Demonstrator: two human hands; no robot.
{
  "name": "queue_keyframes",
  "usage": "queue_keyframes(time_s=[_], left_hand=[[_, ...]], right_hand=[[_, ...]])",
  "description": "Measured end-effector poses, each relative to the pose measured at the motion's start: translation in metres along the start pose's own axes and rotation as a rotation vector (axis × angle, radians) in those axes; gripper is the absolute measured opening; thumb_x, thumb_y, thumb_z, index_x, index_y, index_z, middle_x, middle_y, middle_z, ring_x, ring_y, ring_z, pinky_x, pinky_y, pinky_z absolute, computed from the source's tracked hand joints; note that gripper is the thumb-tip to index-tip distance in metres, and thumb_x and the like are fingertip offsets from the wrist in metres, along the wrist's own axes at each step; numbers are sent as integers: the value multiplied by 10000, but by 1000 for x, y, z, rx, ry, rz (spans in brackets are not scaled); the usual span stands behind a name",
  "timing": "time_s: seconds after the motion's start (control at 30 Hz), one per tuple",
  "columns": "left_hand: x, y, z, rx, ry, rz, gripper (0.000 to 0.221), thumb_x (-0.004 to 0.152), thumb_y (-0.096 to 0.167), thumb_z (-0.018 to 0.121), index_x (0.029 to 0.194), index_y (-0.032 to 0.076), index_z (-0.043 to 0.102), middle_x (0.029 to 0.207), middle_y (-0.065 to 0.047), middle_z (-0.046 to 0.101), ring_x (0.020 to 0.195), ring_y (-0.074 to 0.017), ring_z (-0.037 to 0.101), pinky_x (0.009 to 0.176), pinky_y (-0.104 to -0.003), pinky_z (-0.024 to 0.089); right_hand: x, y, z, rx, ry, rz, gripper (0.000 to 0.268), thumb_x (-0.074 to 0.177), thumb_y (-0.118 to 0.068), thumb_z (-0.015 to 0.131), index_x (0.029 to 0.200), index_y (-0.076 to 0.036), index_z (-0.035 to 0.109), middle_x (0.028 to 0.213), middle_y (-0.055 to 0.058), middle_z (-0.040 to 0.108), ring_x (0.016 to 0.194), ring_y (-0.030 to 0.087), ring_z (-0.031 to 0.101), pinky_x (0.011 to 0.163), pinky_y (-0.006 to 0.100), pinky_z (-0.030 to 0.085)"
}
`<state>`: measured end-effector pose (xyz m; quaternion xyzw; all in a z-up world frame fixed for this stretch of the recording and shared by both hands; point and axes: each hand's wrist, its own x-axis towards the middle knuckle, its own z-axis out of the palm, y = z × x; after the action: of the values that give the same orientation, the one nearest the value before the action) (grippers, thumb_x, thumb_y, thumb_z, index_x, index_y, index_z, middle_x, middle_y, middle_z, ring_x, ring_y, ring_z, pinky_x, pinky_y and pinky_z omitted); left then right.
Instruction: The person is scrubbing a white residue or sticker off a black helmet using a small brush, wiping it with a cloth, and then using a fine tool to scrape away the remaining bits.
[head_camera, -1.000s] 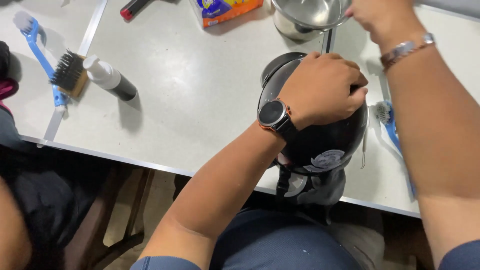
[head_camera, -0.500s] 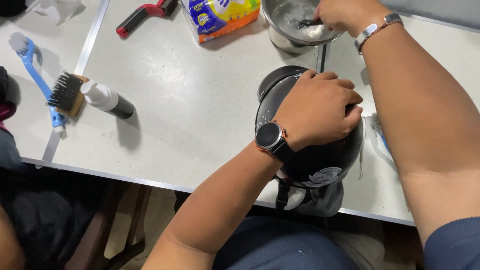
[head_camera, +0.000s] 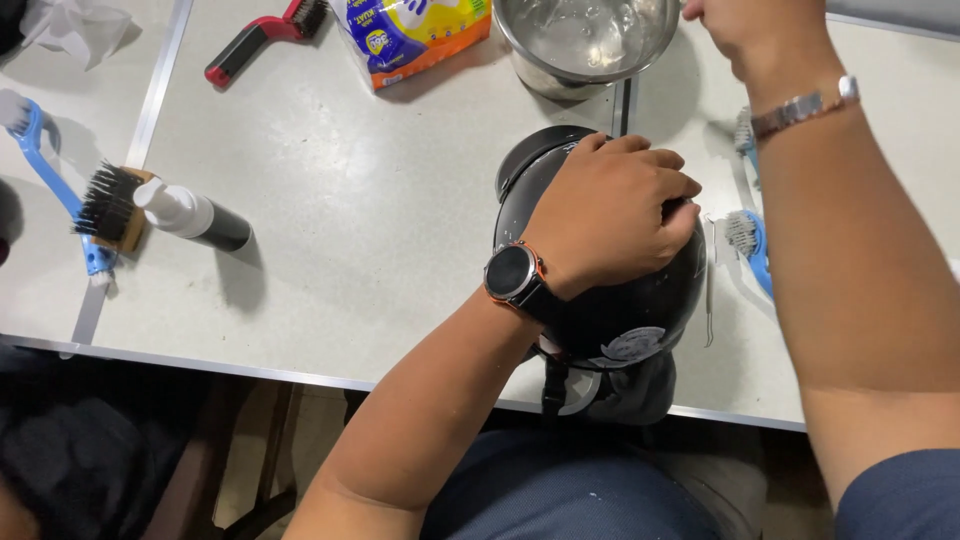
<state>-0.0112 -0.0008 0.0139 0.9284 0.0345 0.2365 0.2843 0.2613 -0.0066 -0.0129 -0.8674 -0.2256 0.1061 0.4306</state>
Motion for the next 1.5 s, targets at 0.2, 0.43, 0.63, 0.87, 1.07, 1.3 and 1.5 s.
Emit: queue_keyframes(time_s=[0.2, 0.43, 0.63, 0.87, 1.07, 1.3, 1.5], left_hand=[[0, 2, -4, -45, -42, -3, 340, 853, 276, 467, 781, 167, 781, 767, 31, 708, 831, -250, 629, 782, -427, 389], [-1, 1, -3, -36, -17, 11, 319, 858, 264, 485, 826, 169, 788, 786, 41, 712, 841, -241, 625, 778, -422, 393], [-1, 1, 0, -28, -9, 15, 330, 843, 269, 483, 849, 179, 800, 792, 42, 716, 856, -242, 644, 767, -412, 397], [1, -2, 5, -1, 31, 25, 319, 829, 285, 498, 842, 181, 799, 832, 44, 752, 872, -241, 662, 765, -425, 409], [0, -2, 7, 8, 65, 40, 295, 837, 270, 477, 633, 170, 665, 739, 43, 713, 771, -244, 617, 702, -426, 384], [1, -1, 16, 77, 32, -8, 353, 840, 319, 459, 642, 163, 706, 767, 11, 741, 835, -267, 633, 723, -467, 403], [0, 0, 20, 74, 78, -44, 326, 833, 293, 436, 597, 166, 622, 651, -7, 679, 708, -319, 606, 686, -499, 397]], right_hand=[[-64, 17, 3, 136, 59, -152, 292, 1009, 8, 526, 948, -112, 786, 672, 2, 652, 534, 55, 679, 449, 172, 465], [-79, 23, 5, 522, 160, 44, 227, 984, -8, 525, 920, -92, 726, 880, 25, 744, 509, 105, 678, 406, 183, 425], [-91, 17, -4, 730, 125, 209, 206, 1007, -11, 534, 954, -80, 720, 890, 73, 758, 549, 127, 665, 443, 178, 405], [-99, 36, -4, 523, -26, 97, 194, 1111, -129, 523, 1078, -96, 711, 719, 42, 642, 487, 73, 575, 374, 156, 360], [-115, 6, -5, 177, -71, 220, 257, 1123, -197, 458, 1000, -167, 681, 684, -72, 552, 451, 23, 435, 387, 201, 255], [-98, -52, 18, -65, -492, -113, 191, 1123, -124, 474, 1194, -154, 648, 821, -12, 568, 591, 87, 459, 546, 222, 411], [-105, -114, 66, -728, -754, -306, 271, 994, -197, 456, 1110, -141, 694, 811, 47, 702, 701, 226, 584, 629, 401, 410]])
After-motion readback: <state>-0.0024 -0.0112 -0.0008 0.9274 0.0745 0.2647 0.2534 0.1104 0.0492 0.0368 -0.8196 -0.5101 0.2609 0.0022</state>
